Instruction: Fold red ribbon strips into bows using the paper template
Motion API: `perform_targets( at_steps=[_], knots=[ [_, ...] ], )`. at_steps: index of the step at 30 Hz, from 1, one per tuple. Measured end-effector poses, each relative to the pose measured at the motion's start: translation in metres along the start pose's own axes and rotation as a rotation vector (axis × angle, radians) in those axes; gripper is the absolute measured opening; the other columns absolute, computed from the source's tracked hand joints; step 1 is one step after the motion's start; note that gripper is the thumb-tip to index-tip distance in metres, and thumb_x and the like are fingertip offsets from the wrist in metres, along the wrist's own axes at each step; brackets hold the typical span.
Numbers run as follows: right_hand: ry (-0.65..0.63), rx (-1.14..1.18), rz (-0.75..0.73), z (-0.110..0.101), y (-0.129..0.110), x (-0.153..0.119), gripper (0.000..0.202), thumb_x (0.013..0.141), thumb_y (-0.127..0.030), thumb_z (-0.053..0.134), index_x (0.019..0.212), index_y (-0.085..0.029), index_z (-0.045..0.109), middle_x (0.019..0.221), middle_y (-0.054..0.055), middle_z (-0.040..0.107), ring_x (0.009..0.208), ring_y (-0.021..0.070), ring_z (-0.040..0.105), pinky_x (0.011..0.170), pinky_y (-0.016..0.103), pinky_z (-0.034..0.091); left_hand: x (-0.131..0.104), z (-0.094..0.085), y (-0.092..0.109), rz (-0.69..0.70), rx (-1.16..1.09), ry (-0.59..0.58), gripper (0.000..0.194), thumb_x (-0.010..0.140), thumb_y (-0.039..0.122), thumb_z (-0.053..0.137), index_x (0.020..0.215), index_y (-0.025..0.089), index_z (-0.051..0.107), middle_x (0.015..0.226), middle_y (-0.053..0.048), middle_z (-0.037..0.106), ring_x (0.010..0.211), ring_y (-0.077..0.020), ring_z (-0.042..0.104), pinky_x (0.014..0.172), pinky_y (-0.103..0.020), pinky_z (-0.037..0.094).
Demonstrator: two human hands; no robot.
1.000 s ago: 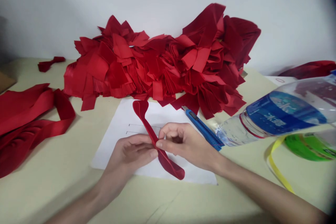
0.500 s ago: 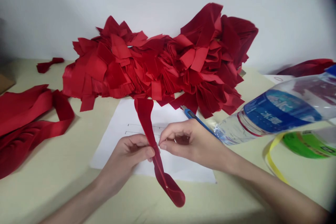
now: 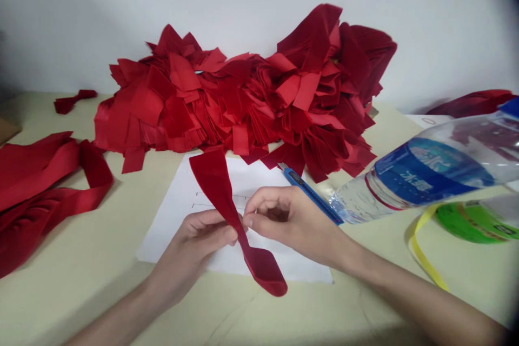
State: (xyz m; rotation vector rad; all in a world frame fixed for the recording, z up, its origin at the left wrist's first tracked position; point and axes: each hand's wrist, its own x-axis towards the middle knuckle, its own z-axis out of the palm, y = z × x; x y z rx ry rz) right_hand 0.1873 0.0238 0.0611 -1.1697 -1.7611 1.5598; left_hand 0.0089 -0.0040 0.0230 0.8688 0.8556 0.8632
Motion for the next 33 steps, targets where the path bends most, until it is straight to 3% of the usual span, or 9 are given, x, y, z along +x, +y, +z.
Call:
perform_targets(
  at_steps=[3,7,13,16,19,29,33],
  knots=[
    [-0.022,0.057,0.050,0.0004,0.0023,0.0010,0.010,0.079,-0.024,0.058,0.084,-0.016,0.056,0.050,-0.008,0.043,0.047,0.0047,0.037,0.045,0.018,0.028,0.0006,-0.0004,-0.0017,0.013,-0.015,0.014,0.012,0.079,0.022,0.061,0.085,0.026,0.071,0.080,0.001,0.064,0.082,-0.0150,0.053,0.085,-0.028,0.038],
    [-0.065,0.059,0.081,-0.0010,0.0046,0.0013,0.012,0.080,-0.026,0.058,0.085,-0.016,0.055,0.050,-0.007,0.047,0.047,0.0051,0.040,0.045,0.018,0.028,0.0015,-0.0006,-0.0031,0.022,-0.012,0.006,0.013,0.081,0.022,0.060,0.085,0.026,0.072,0.085,0.001,0.067,0.087,-0.0155,0.055,0.088,-0.028,0.037],
    [-0.045,0.076,0.089,-0.0016,0.0063,0.0044,0.017,0.078,-0.026,0.061,0.090,-0.017,0.053,0.046,-0.009,0.044,0.045,0.0047,0.036,0.045,0.018,0.028,0.0049,0.0009,-0.0023,-0.003,-0.042,0.065,0.015,0.079,0.020,0.063,0.093,0.024,0.065,0.077,0.002,0.064,0.076,-0.0124,0.053,0.078,-0.025,0.038],
    [-0.064,0.111,0.096,-0.0001,0.0067,0.0053,0.014,0.077,-0.025,0.062,0.080,-0.016,0.053,0.050,-0.008,0.047,0.048,0.0054,0.042,0.048,0.018,0.031,0.0051,0.0033,-0.0010,-0.017,-0.079,0.109,0.005,0.075,0.020,0.066,0.078,0.021,0.062,0.064,0.005,0.058,0.062,-0.0095,0.048,0.066,-0.021,0.038],
    [-0.050,0.105,0.074,0.0015,0.0064,0.0045,0.012,0.077,-0.024,0.062,0.074,-0.015,0.055,0.055,-0.006,0.051,0.050,0.0054,0.045,0.048,0.019,0.032,0.0043,0.0047,-0.0011,-0.012,-0.064,0.162,0.011,0.073,0.020,0.067,0.065,0.018,0.061,0.057,0.006,0.051,0.058,-0.0076,0.045,0.060,-0.018,0.037],
    [-0.062,0.097,0.076,-0.0009,0.0030,0.0062,0.013,0.077,-0.024,0.062,0.071,-0.014,0.056,0.053,-0.006,0.050,0.048,0.0047,0.043,0.046,0.018,0.032,0.0005,0.0010,-0.0012,0.022,0.144,0.271,0.004,0.071,0.023,0.068,0.068,0.020,0.069,0.065,0.002,0.063,0.063,-0.0113,0.051,0.063,-0.022,0.043],
    [-0.060,0.093,0.054,-0.0008,0.0044,0.0066,0.013,0.076,-0.024,0.063,0.071,-0.014,0.056,0.055,-0.005,0.051,0.049,0.0052,0.044,0.048,0.019,0.033,-0.0024,0.0038,0.0034,0.127,0.246,0.180,0.007,0.072,0.022,0.067,0.078,0.021,0.071,0.080,-0.001,0.069,0.074,-0.0154,0.058,0.072,-0.025,0.047]
  ],
)
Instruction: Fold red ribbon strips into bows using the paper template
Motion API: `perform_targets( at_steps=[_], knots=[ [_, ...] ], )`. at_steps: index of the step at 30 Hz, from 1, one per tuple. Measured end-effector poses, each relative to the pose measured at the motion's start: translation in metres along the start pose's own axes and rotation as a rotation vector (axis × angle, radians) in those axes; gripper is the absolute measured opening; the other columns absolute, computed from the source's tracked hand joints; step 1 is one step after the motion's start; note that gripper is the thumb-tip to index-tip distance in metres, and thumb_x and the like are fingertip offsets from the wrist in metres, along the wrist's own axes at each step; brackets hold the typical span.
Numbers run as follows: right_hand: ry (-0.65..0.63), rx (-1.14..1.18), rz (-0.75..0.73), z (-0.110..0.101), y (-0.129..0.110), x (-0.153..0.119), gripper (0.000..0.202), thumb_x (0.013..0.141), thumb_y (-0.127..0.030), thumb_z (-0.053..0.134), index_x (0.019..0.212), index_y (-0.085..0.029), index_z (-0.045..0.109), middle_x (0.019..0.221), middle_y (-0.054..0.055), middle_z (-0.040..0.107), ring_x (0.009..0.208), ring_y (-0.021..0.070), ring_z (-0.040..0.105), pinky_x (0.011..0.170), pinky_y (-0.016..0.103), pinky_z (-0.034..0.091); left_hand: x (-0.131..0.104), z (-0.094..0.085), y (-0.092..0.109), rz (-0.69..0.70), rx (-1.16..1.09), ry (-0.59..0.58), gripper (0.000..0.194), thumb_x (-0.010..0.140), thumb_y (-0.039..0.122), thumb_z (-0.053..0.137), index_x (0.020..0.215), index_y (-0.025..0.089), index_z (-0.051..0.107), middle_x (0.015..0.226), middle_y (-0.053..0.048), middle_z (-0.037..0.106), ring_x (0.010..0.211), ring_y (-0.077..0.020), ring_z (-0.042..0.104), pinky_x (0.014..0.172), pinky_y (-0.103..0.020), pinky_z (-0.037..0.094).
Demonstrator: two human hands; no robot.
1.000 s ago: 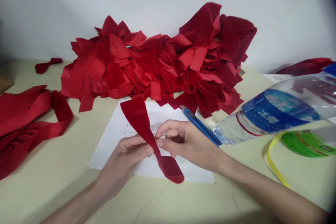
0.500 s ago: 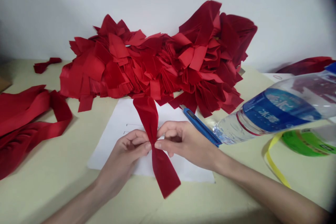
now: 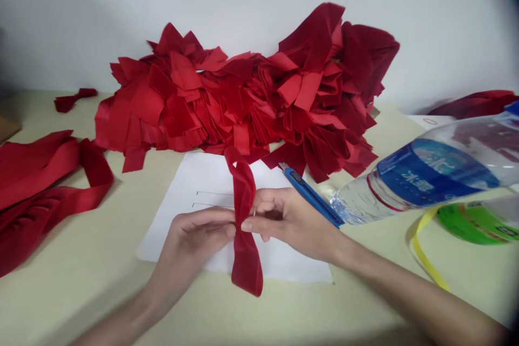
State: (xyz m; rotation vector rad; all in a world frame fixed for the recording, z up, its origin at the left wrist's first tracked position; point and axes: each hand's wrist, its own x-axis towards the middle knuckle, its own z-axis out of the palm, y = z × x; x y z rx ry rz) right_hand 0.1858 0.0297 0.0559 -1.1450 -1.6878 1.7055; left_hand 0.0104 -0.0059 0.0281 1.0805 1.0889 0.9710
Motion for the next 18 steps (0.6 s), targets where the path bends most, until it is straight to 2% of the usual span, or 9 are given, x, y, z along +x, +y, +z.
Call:
perform_targets(
  at_steps=[2,4,7,10,14,18],
  knots=[
    [0.008,-0.023,-0.017,0.0009,0.0025,-0.0001,0.013,0.076,-0.024,0.063,0.072,-0.014,0.057,0.057,-0.005,0.051,0.052,0.0057,0.045,0.050,0.019,0.034,-0.0007,0.0014,0.0008,0.027,0.038,-0.005,0.009,0.067,0.020,0.071,0.077,0.020,0.070,0.080,-0.001,0.070,0.073,-0.0162,0.061,0.072,-0.025,0.049],
    [0.002,-0.033,-0.029,0.0016,0.0051,-0.0001,0.014,0.077,-0.025,0.063,0.071,-0.014,0.056,0.059,-0.004,0.052,0.054,0.0060,0.046,0.051,0.020,0.035,-0.0005,0.0028,0.0004,0.027,0.067,0.043,0.010,0.063,0.018,0.074,0.070,0.019,0.068,0.072,0.000,0.069,0.068,-0.0160,0.062,0.067,-0.025,0.050],
    [-0.020,-0.017,-0.039,0.0007,0.0062,0.0005,0.018,0.078,-0.027,0.062,0.068,-0.014,0.054,0.057,-0.005,0.050,0.053,0.0062,0.045,0.049,0.020,0.034,0.0006,0.0037,-0.0005,-0.003,0.073,0.092,0.007,0.064,0.019,0.072,0.066,0.018,0.066,0.067,0.000,0.068,0.064,-0.0153,0.062,0.063,-0.024,0.051],
    [-0.055,-0.029,-0.047,-0.0026,0.0032,0.0010,0.017,0.078,-0.027,0.060,0.070,-0.014,0.055,0.057,-0.004,0.052,0.053,0.0068,0.047,0.049,0.020,0.034,0.0012,0.0028,-0.0002,-0.049,0.053,0.076,0.004,0.067,0.020,0.071,0.068,0.018,0.067,0.071,-0.001,0.070,0.068,-0.0157,0.063,0.066,-0.024,0.051],
    [-0.060,-0.092,-0.053,-0.0066,-0.0003,0.0014,0.007,0.078,-0.020,0.059,0.074,-0.014,0.059,0.062,-0.002,0.056,0.057,0.0075,0.051,0.054,0.021,0.039,0.0007,0.0016,0.0005,-0.057,0.019,0.062,0.003,0.068,0.020,0.070,0.070,0.019,0.068,0.071,0.000,0.070,0.068,-0.0148,0.063,0.064,-0.022,0.050],
    [-0.066,-0.137,-0.084,-0.0078,0.0013,0.0016,0.009,0.080,-0.022,0.057,0.077,-0.014,0.059,0.063,-0.002,0.056,0.058,0.0075,0.050,0.054,0.021,0.038,0.0014,0.0008,-0.0011,-0.062,0.003,0.047,0.003,0.070,0.022,0.069,0.072,0.020,0.070,0.074,0.000,0.070,0.072,-0.0141,0.061,0.067,-0.021,0.048]
  ],
)
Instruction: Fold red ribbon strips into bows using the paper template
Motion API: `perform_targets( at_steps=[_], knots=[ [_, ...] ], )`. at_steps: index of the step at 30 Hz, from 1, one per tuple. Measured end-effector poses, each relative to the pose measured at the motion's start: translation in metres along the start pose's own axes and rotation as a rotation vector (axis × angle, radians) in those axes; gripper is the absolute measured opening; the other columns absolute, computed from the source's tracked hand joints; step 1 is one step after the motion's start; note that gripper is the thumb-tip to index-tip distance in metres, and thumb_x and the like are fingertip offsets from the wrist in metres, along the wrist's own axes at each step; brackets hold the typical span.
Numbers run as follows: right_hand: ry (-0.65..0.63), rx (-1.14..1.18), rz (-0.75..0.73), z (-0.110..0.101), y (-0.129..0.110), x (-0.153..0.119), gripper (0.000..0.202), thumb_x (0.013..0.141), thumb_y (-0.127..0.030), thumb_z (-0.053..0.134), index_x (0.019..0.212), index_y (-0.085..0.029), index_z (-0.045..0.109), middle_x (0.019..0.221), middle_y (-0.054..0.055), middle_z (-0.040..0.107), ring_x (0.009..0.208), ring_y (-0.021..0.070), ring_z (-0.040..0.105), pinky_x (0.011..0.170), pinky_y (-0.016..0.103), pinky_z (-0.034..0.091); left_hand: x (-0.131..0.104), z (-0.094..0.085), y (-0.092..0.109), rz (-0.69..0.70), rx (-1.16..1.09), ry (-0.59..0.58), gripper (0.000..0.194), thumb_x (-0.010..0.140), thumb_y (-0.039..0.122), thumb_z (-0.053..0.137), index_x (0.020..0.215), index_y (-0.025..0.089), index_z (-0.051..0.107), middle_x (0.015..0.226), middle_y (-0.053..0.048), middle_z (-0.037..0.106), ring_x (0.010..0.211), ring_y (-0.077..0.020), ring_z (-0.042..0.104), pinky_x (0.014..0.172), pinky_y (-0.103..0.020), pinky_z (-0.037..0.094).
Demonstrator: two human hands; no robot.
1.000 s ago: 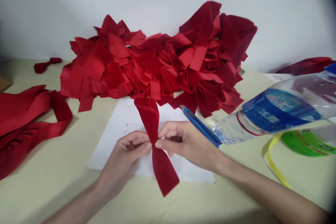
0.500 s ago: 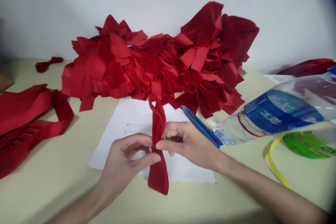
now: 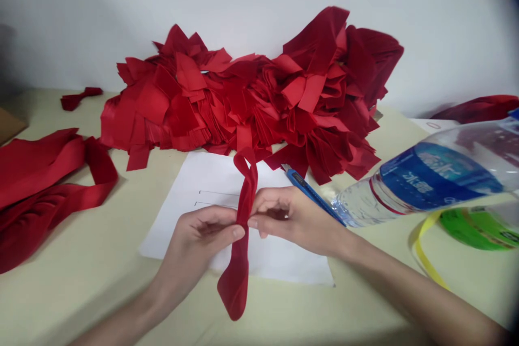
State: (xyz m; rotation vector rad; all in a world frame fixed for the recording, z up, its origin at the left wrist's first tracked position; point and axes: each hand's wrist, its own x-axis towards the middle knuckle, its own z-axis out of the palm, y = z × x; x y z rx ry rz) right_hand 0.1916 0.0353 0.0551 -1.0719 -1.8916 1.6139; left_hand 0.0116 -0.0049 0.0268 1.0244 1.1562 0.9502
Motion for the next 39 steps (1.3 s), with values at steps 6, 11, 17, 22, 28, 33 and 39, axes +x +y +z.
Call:
perform_targets(
  at_steps=[6,11,17,22,28,33,39],
  knots=[
    [-0.006,-0.024,0.005,-0.001,-0.002,-0.001,0.009,0.081,-0.022,0.056,0.078,-0.014,0.059,0.065,-0.002,0.059,0.059,0.0078,0.051,0.055,0.021,0.039,0.001,-0.002,-0.002,-0.035,-0.046,-0.103,0.007,0.077,0.024,0.064,0.077,0.021,0.070,0.075,0.001,0.069,0.075,-0.0126,0.059,0.072,-0.019,0.045],
    [0.026,-0.055,0.022,0.000,-0.001,0.000,0.008,0.080,-0.019,0.055,0.075,-0.014,0.059,0.065,-0.001,0.060,0.058,0.0075,0.050,0.054,0.020,0.038,0.000,-0.002,-0.001,-0.037,0.000,-0.132,0.010,0.078,0.025,0.062,0.076,0.020,0.070,0.075,0.000,0.069,0.077,-0.0142,0.059,0.073,-0.021,0.045],
    [0.105,-0.180,-0.010,0.010,0.004,-0.001,0.007,0.077,-0.014,0.053,0.074,-0.015,0.059,0.061,-0.004,0.054,0.054,0.0047,0.044,0.052,0.017,0.035,0.000,0.002,0.000,-0.038,0.076,-0.043,0.006,0.072,0.022,0.067,0.074,0.017,0.069,0.074,-0.001,0.069,0.072,-0.0150,0.059,0.069,-0.023,0.046],
    [0.107,-0.177,-0.042,0.011,0.001,-0.003,0.008,0.077,-0.011,0.051,0.072,-0.015,0.056,0.058,-0.007,0.051,0.051,0.0026,0.040,0.049,0.014,0.031,0.000,0.000,-0.002,-0.064,0.022,-0.052,0.005,0.073,0.022,0.066,0.071,0.018,0.070,0.071,0.000,0.069,0.071,-0.0136,0.059,0.068,-0.021,0.045],
    [0.080,-0.124,-0.012,0.007,0.001,-0.004,0.012,0.078,-0.009,0.048,0.072,-0.015,0.057,0.056,-0.007,0.049,0.049,0.0021,0.036,0.046,0.015,0.028,0.001,-0.001,-0.004,-0.112,-0.090,-0.103,0.009,0.076,0.022,0.064,0.069,0.019,0.068,0.072,0.000,0.069,0.073,-0.0128,0.059,0.070,-0.021,0.044],
    [0.088,-0.090,0.012,0.006,-0.004,-0.005,0.012,0.079,-0.009,0.049,0.072,-0.014,0.057,0.056,-0.007,0.049,0.049,0.0025,0.035,0.045,0.015,0.027,0.000,-0.001,-0.004,-0.154,-0.217,-0.114,0.008,0.076,0.025,0.066,0.070,0.019,0.068,0.071,0.000,0.068,0.075,-0.0122,0.058,0.071,-0.020,0.043],
    [0.052,-0.009,0.003,0.007,-0.004,-0.003,0.014,0.080,-0.008,0.047,0.073,-0.014,0.057,0.062,-0.004,0.058,0.049,0.0027,0.038,0.046,0.016,0.028,0.000,0.002,0.002,-0.216,-0.279,-0.158,0.008,0.078,0.024,0.063,0.075,0.018,0.068,0.073,0.000,0.066,0.069,-0.0095,0.054,0.064,-0.017,0.040]
  ],
)
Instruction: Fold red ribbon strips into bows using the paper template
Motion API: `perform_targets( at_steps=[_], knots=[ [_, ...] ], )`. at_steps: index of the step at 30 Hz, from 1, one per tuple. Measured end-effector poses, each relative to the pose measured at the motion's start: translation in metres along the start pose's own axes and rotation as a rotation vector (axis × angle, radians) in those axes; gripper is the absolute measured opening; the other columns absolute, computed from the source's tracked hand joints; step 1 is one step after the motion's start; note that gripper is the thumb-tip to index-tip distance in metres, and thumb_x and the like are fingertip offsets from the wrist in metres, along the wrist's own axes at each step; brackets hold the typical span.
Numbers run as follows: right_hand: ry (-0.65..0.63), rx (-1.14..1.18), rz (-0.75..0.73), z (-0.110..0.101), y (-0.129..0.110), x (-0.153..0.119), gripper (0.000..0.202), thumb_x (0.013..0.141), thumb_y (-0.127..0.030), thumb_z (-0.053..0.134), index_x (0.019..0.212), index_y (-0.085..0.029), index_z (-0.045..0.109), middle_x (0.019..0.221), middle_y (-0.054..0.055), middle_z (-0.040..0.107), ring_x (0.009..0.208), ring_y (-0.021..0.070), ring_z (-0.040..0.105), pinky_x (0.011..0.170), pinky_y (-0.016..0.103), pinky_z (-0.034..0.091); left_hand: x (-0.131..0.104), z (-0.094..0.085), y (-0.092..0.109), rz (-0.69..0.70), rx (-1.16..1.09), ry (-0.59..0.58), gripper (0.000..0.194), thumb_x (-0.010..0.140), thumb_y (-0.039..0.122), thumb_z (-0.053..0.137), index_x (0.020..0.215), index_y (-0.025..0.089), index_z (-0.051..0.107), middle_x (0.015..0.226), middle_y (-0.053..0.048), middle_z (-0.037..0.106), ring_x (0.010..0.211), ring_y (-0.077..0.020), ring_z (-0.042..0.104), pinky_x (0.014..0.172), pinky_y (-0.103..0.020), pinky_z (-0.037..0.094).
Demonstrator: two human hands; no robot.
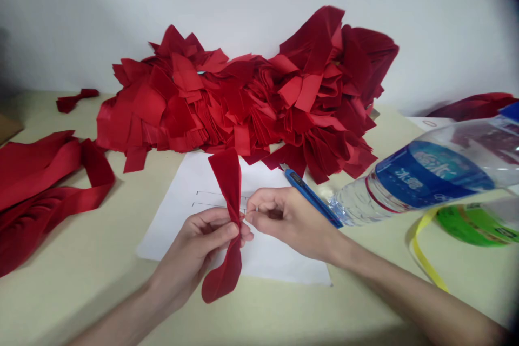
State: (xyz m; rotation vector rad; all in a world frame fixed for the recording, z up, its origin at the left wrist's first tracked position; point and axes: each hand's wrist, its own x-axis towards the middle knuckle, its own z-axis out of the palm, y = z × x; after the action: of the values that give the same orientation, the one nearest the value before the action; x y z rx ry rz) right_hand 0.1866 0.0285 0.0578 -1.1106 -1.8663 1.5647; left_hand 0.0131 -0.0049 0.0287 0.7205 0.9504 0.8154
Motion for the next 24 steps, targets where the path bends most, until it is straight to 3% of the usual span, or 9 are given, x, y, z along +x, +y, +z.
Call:
perform_targets(
  at_steps=[3,8,13,16,21,24],
  knots=[
    [0.002,0.034,0.002,0.001,0.002,0.001,0.013,0.082,-0.010,0.046,0.074,-0.014,0.056,0.067,-0.002,0.062,0.051,0.0036,0.042,0.048,0.017,0.031,0.001,0.001,0.001,0.005,0.004,-0.019,0.009,0.080,0.024,0.062,0.077,0.017,0.067,0.073,-0.001,0.065,0.067,-0.0088,0.052,0.060,-0.016,0.038],
    [-0.010,0.069,-0.009,0.002,0.005,0.002,0.015,0.082,-0.009,0.044,0.073,-0.014,0.054,0.070,0.000,0.063,0.061,0.0070,0.054,0.057,0.019,0.038,0.002,0.001,0.001,0.012,-0.020,-0.017,0.017,0.081,0.024,0.061,0.097,0.021,0.059,0.074,0.000,0.067,0.070,-0.0102,0.055,0.068,-0.020,0.040],
    [-0.020,0.104,0.010,0.005,0.011,0.003,0.012,0.081,-0.011,0.045,0.073,-0.015,0.053,0.067,0.000,0.060,0.064,0.0099,0.056,0.062,0.023,0.041,0.002,0.000,0.000,0.018,0.035,-0.062,0.008,0.082,0.025,0.060,0.081,0.017,0.057,0.077,-0.002,0.069,0.071,-0.0113,0.057,0.072,-0.022,0.042],
    [-0.013,0.125,0.029,0.006,0.013,0.004,0.008,0.080,-0.012,0.047,0.075,-0.014,0.053,0.067,0.000,0.058,0.065,0.0111,0.056,0.063,0.024,0.041,0.003,-0.002,-0.001,0.014,0.046,-0.031,0.009,0.081,0.024,0.060,0.075,0.018,0.058,0.071,0.000,0.067,0.069,-0.0119,0.058,0.074,-0.024,0.044],
    [0.066,0.023,0.034,0.006,0.011,0.003,0.007,0.078,-0.015,0.050,0.074,-0.014,0.055,0.061,-0.004,0.048,0.055,0.0066,0.041,0.052,0.021,0.032,0.005,-0.004,0.000,0.064,0.227,0.070,0.008,0.078,0.027,0.062,0.078,0.020,0.067,0.074,0.002,0.064,0.074,-0.0141,0.057,0.071,-0.024,0.044],
    [0.093,-0.023,0.051,0.006,0.010,0.001,0.006,0.078,-0.016,0.051,0.072,-0.015,0.055,0.055,-0.007,0.039,0.051,0.0052,0.032,0.048,0.019,0.027,0.003,-0.002,0.002,0.110,0.347,0.067,0.015,0.080,0.027,0.059,0.081,0.020,0.071,0.075,0.000,0.065,0.079,-0.0162,0.055,0.075,-0.025,0.043]
  ],
)
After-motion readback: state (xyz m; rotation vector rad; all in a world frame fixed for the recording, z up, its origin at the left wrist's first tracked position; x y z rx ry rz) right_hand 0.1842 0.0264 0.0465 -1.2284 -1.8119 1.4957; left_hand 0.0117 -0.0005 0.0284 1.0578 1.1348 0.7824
